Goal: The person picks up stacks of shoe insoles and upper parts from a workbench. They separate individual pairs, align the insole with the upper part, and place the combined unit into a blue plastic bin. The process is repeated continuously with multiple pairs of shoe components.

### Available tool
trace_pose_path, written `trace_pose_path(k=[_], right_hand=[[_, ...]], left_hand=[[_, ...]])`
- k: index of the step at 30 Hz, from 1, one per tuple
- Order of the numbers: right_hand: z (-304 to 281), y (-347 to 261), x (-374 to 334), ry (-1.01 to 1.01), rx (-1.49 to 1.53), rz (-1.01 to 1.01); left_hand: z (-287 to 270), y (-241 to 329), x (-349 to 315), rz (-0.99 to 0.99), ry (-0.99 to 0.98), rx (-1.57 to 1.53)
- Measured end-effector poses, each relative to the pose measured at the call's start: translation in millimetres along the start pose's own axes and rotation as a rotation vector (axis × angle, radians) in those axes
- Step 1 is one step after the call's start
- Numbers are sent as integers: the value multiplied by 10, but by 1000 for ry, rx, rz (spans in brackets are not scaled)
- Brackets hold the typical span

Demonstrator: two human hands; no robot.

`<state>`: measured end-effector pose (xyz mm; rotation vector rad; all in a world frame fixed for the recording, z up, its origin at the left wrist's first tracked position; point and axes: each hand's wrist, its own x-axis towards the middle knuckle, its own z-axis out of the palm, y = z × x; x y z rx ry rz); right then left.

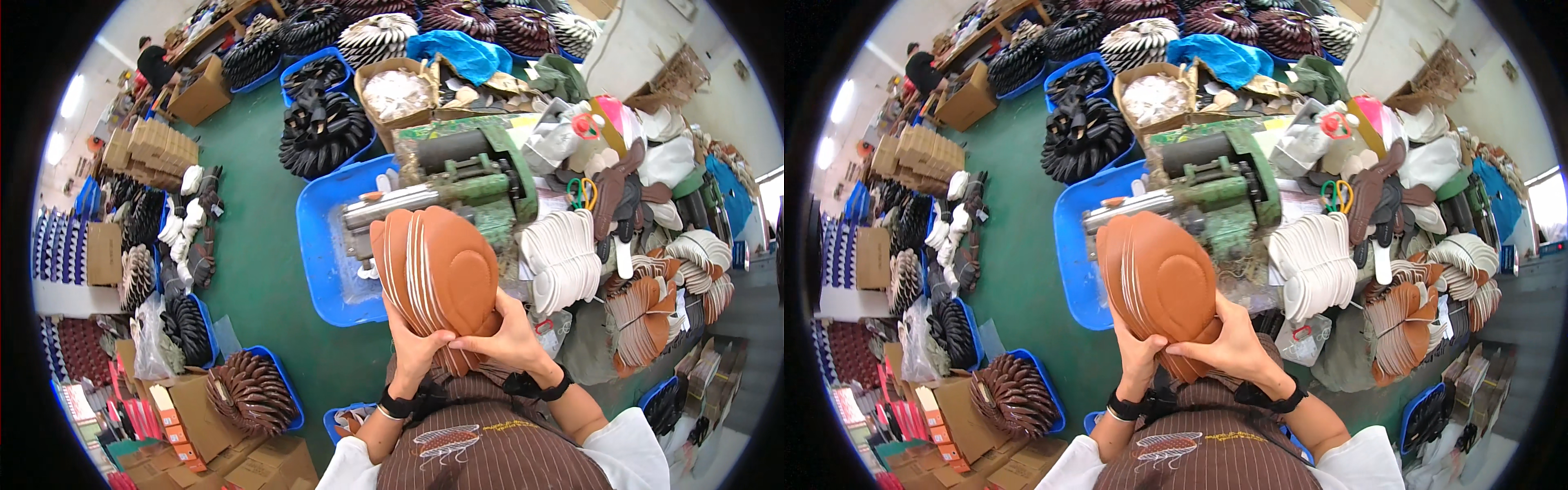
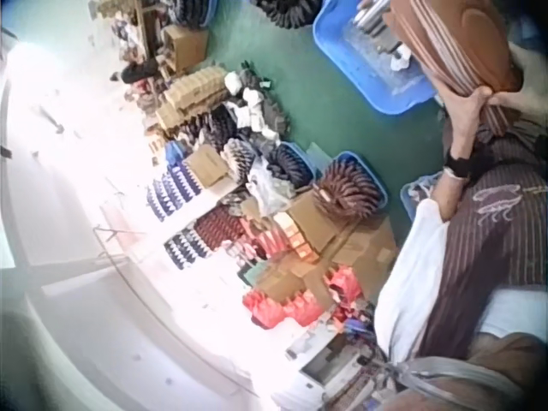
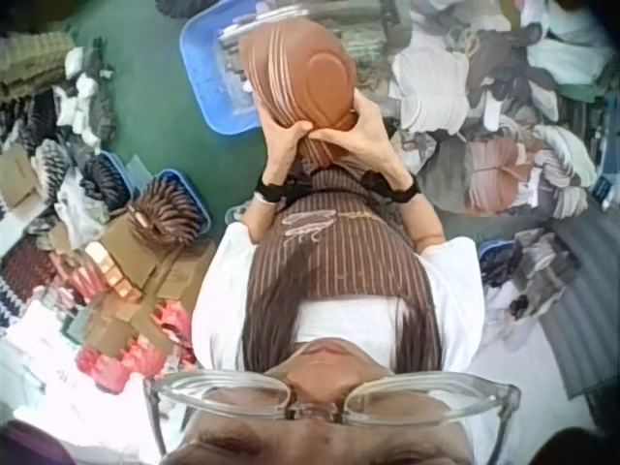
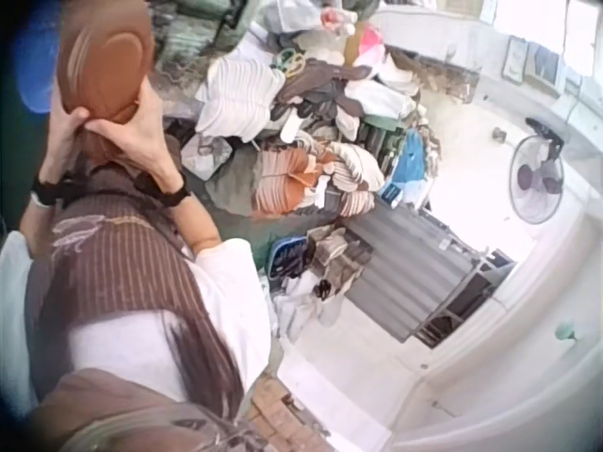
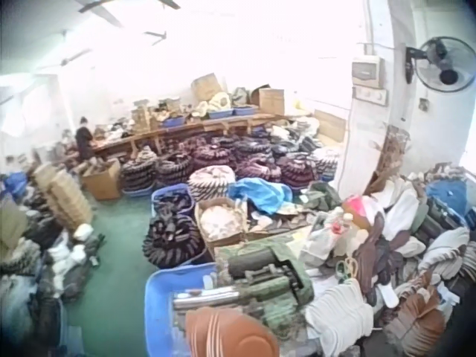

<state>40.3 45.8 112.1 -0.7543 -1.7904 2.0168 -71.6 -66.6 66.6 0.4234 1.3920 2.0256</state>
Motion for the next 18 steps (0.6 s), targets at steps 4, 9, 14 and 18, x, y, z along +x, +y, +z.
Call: trace_pose_path(k=[4,9,14,18], right_hand=[[559,126,120,137,21,-12],[1000,247,192,177,61,37],[1179,408,335,338,331,-92],[1086,816,379,346,285,-68]], left_hand=[[-414,202,48,74,79,99],[-836,279,85,108,161,56],[-1183,328,241,45,212,5],[-1654,377,432,-79,214,-113]])
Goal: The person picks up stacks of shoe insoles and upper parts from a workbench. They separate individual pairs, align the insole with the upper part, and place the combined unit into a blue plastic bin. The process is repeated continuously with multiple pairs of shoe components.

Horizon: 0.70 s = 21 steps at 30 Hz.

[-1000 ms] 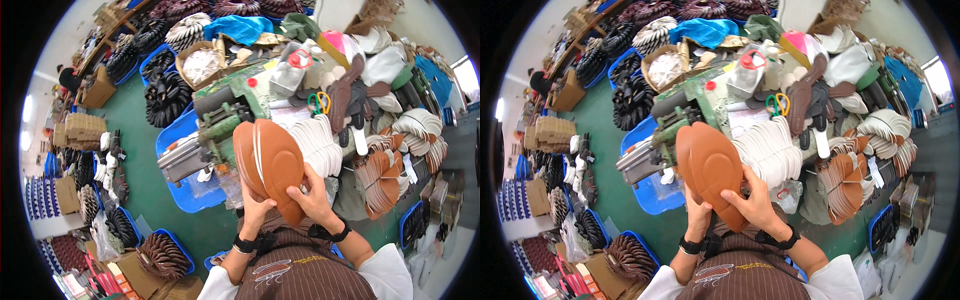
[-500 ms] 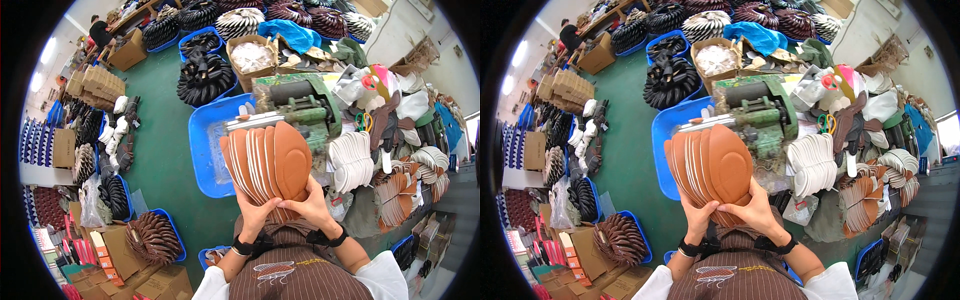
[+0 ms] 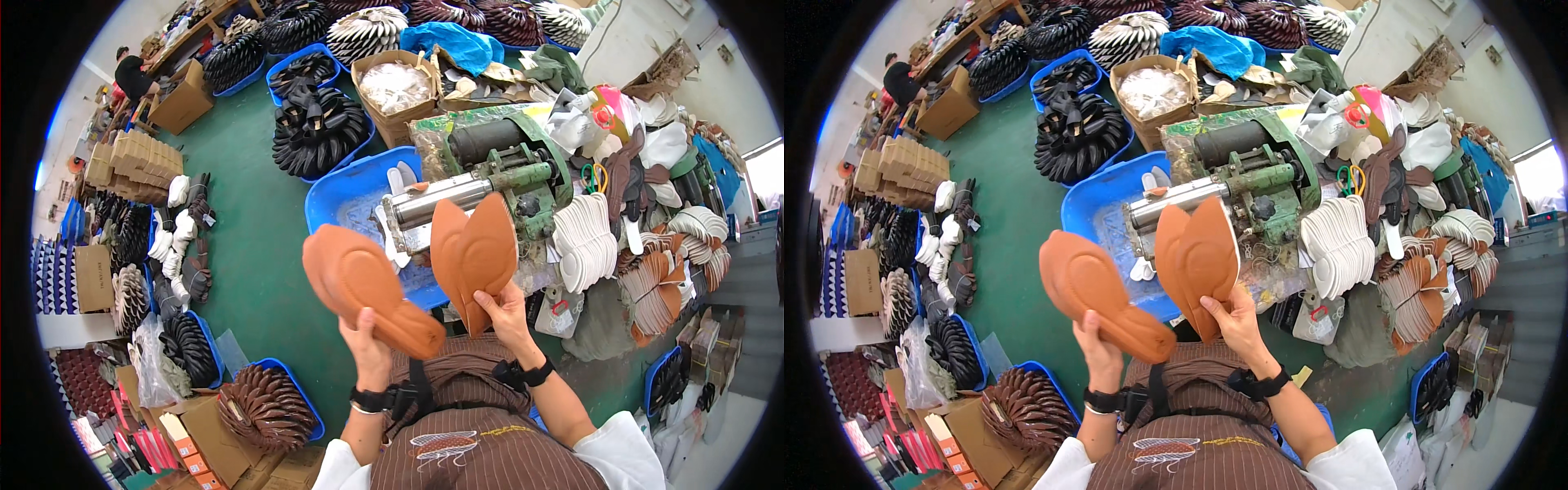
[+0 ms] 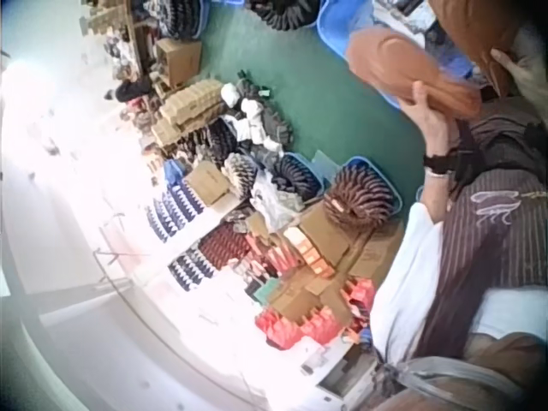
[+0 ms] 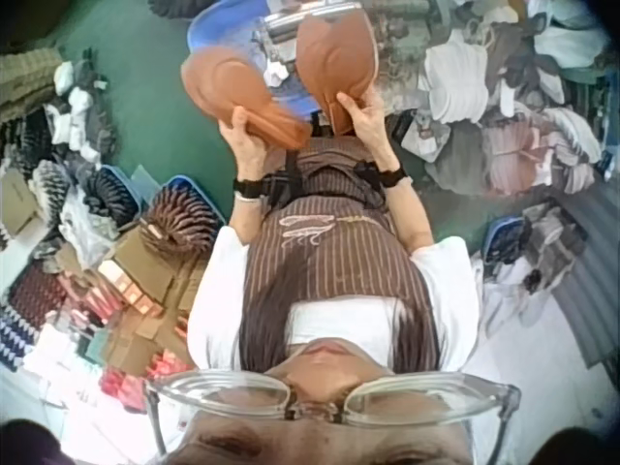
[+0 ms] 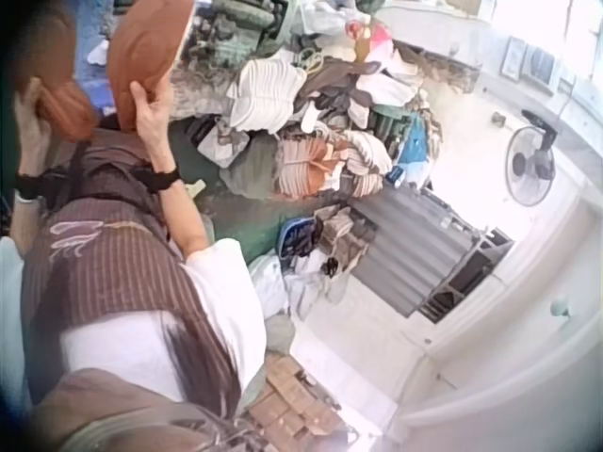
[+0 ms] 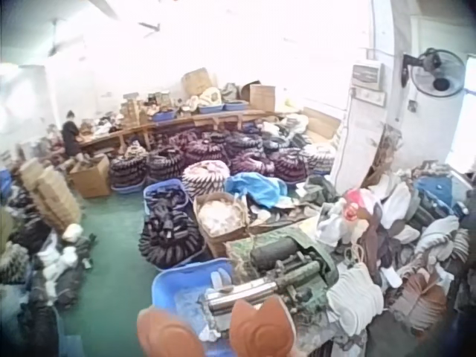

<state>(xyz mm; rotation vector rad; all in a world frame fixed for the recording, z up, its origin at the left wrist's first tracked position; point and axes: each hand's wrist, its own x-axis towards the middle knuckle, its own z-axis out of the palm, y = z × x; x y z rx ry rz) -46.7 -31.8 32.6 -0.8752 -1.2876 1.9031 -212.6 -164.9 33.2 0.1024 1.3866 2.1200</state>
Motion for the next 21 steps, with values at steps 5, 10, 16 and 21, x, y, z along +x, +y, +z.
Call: trace_pose_path(k=[5,10,16,21], right_hand=[[-198,748,54,-27,-113,143],[-29,514,671,-63,-106,85],[-64,394,325,-92,-114,312],[-33,390,660,-23,-21,398]], left_hand=[[-440,273,171,-167,-93,-130],[-490,358,147,-226,-95,-67],[-496,194,131,-298,-207,-194],[-488,4,122,-391,-242,-213]])
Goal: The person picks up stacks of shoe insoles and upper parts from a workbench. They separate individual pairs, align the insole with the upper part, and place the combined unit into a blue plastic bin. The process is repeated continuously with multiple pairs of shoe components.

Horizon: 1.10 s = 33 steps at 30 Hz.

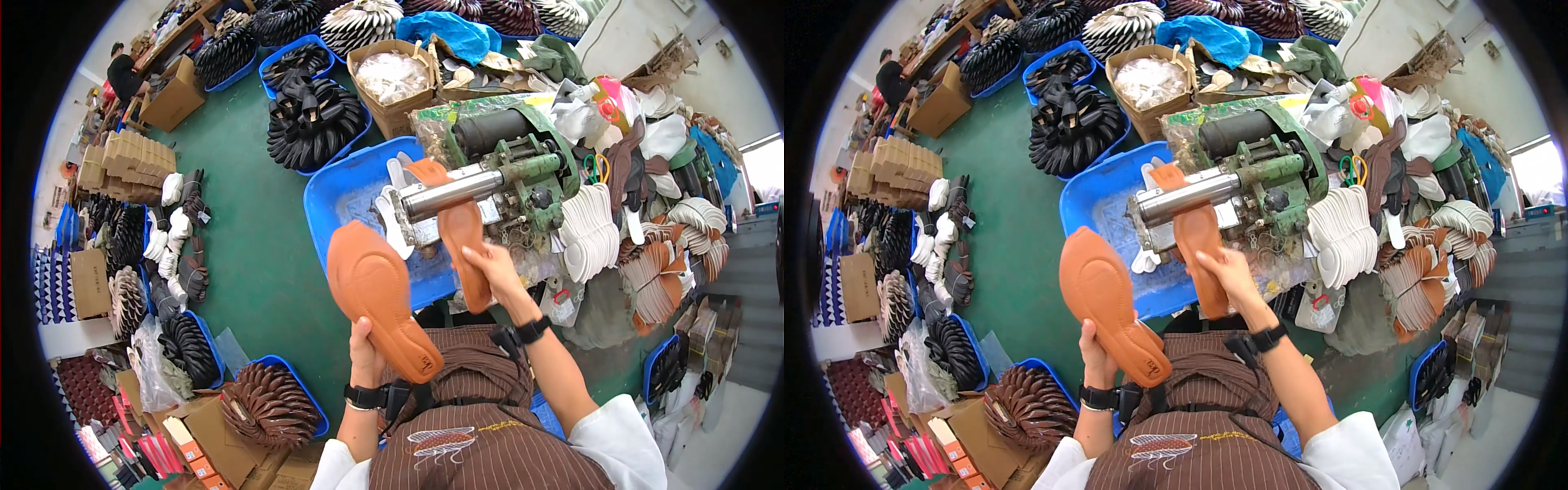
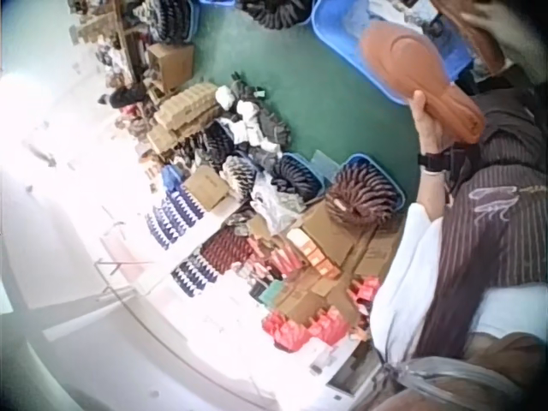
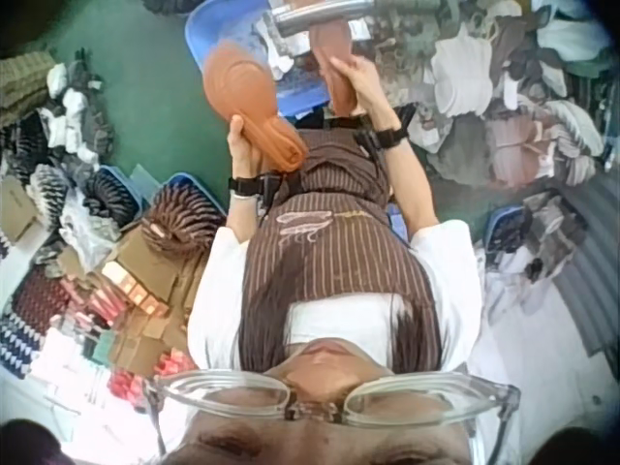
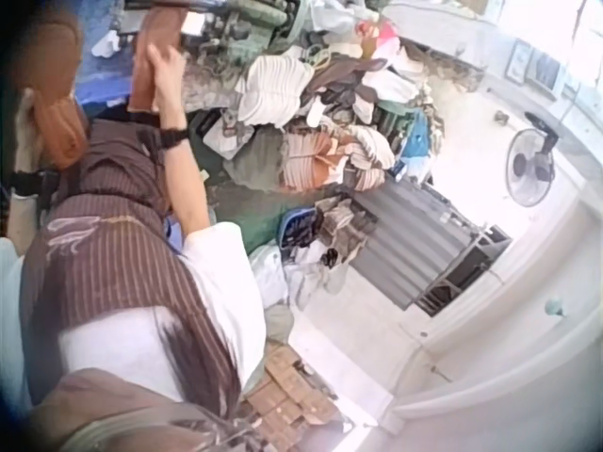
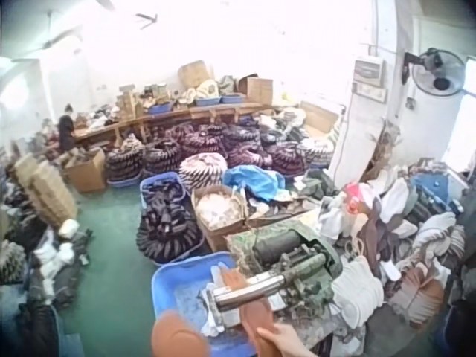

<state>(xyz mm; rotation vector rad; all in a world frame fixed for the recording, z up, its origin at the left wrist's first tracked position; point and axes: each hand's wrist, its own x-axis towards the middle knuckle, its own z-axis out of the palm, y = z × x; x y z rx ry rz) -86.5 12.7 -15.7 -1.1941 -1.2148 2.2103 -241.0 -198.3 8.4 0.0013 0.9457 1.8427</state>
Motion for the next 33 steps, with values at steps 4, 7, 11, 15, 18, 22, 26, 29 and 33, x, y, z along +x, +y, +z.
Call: trace_pose_path(k=[4,7,11,15,18,22,26,29,33], right_hand=[[424,-323,-111,4,35,-17],[692,-227,-499,-208,-82,-86],[819,-347,-707,-125,-534,-281],[774,-302,-735,-15,-461,-309],[759,-305,-749,32,-363,-302],[755,-325,-772,66,-383,-295],[654,-229,-766,18,-59,-313],[389,-129,-744,-16,20,-350],[-118,212,-463,48,-143,-198]], left_hand=[[256,-9,26,67,-6,116],[454,-48,88,143,72,240],[410,-249,88,206,115,154],[423,-196,68,127,36,138],[359,-228,96,109,-11,195],[352,-287,91,133,43,221],[400,-315,116,174,173,68],[156,-202,113,104,141,-30],[200,115,131,30,-41,-52]])
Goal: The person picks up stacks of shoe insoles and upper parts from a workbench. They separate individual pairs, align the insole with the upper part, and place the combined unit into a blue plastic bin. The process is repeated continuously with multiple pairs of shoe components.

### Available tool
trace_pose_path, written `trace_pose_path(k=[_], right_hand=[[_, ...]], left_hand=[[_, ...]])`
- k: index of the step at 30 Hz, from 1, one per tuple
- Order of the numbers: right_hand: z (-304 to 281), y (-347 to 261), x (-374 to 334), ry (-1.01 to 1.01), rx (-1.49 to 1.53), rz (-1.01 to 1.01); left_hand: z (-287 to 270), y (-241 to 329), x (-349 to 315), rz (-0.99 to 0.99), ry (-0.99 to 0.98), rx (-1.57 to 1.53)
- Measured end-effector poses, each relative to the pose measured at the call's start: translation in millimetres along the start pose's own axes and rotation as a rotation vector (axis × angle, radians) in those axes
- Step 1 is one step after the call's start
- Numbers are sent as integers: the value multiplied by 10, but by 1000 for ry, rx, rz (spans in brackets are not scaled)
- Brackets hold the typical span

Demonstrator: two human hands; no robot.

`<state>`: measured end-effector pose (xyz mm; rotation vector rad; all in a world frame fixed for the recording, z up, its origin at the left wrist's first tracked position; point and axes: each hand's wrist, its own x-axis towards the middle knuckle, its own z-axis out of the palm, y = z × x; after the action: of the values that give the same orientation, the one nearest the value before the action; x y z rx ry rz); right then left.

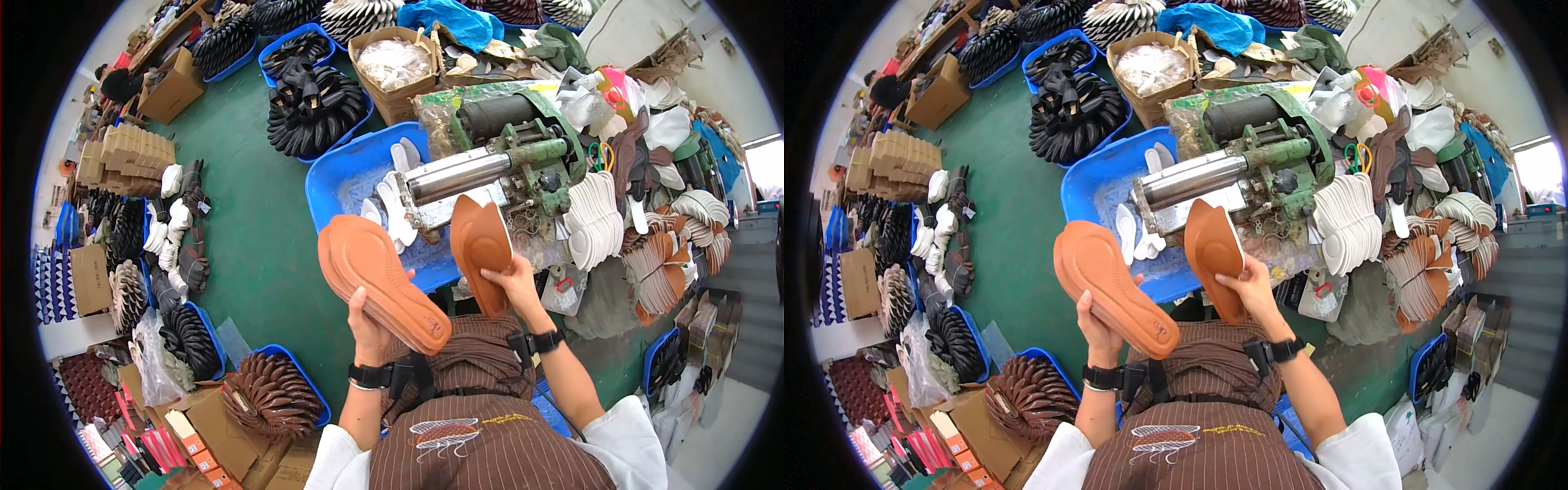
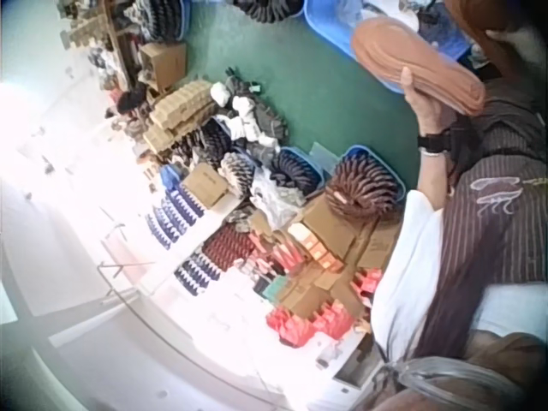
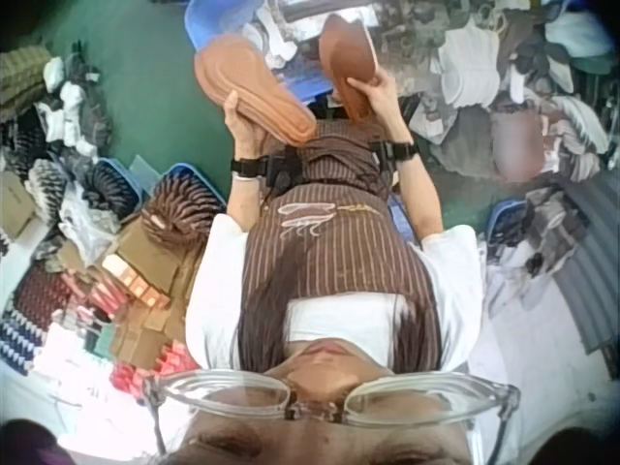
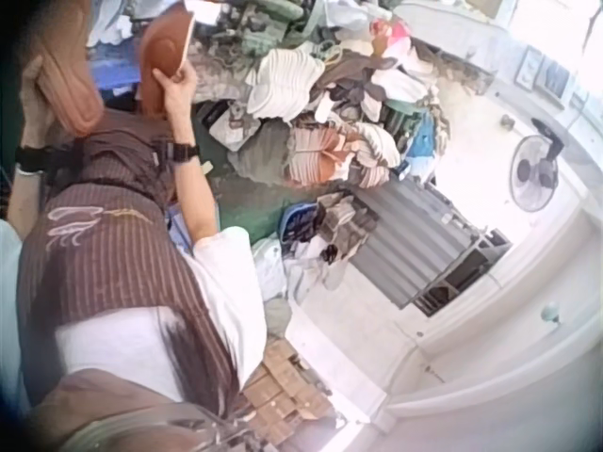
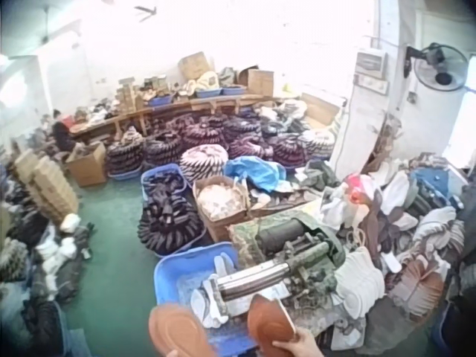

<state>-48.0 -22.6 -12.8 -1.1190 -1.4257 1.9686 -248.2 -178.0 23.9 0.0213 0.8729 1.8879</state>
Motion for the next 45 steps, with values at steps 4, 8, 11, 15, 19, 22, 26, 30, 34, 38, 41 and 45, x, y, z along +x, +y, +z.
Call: trace_pose_path(k=[4,8,11,15,19,22,26,30,34,38,41,45], right_hand=[[59,-164,426,-5,115,-55],[153,-332,285,-80,142,28],[169,-159,22,-6,167,244],[155,-152,423,46,115,156],[529,-464,286,-108,196,240],[726,-348,-25,-412,226,184],[715,-371,-115,-173,111,113],[655,-372,-106,-89,80,3],[527,-476,-134,-116,284,18],[179,-209,-175,-40,201,-45],[-52,83,-3,62,-108,10],[82,-199,390,-8,115,-42]], left_hand=[[57,34,19,-26,-100,-36],[-72,33,-52,-78,-106,-52],[-202,-44,-129,-149,-68,-131],[-170,-156,-133,-148,30,-38],[-16,-249,-120,-75,47,60],[112,-352,-48,43,100,194],[240,-422,-6,219,148,454],[332,-407,19,228,124,472],[286,-437,50,219,113,483],[134,-284,24,53,32,238],[15,-162,32,-12,-48,127],[-26,-137,7,-79,-61,13]])
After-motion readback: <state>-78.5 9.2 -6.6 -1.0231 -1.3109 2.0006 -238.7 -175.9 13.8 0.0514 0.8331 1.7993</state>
